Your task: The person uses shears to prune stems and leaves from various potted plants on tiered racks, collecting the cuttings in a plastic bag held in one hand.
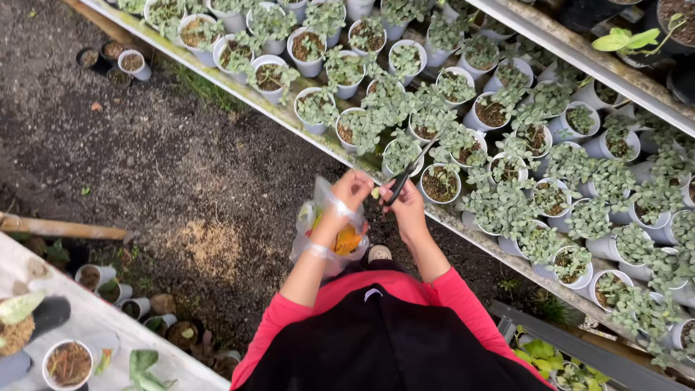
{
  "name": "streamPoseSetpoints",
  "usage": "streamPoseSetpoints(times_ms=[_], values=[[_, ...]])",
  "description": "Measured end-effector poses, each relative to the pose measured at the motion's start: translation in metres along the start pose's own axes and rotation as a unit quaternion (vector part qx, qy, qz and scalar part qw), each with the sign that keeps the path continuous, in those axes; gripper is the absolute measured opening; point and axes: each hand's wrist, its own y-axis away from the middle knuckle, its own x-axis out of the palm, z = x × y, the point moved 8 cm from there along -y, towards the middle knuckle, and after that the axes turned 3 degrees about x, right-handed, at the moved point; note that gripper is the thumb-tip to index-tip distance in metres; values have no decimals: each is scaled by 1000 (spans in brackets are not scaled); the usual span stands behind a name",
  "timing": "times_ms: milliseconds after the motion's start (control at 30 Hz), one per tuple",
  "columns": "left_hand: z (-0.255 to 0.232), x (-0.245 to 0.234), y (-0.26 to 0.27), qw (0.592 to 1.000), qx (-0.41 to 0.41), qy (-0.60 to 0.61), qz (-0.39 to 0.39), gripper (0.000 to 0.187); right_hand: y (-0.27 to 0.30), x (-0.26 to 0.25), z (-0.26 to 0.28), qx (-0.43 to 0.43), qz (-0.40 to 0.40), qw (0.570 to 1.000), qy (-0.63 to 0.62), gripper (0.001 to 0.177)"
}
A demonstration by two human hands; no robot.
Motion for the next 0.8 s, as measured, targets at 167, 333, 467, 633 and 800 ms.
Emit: streamPoseSetpoints(times_ms=[167, 333, 467, 633, 800], values=[[-26, -28, -24, 997, -19, -14, -75, 7, 14, 17, 9, -12, 20, 999, -30, 17], [-44, -41, -52, 994, -14, 26, -105, 13, 24, 34, 6, -27, 56, 998, 12, 17], [-51, -47, -71, 989, 34, 46, -134, 13, 16, 46, 2, -59, 73, 993, 73, 16], [-44, -46, -87, 988, 34, 52, -141, 13, 28, 73, 44, -89, 79, 982, 145, 12], [-36, -49, -88, 990, 33, 77, -113, 12, 31, 71, 43, -51, 81, 981, 170, 15]])
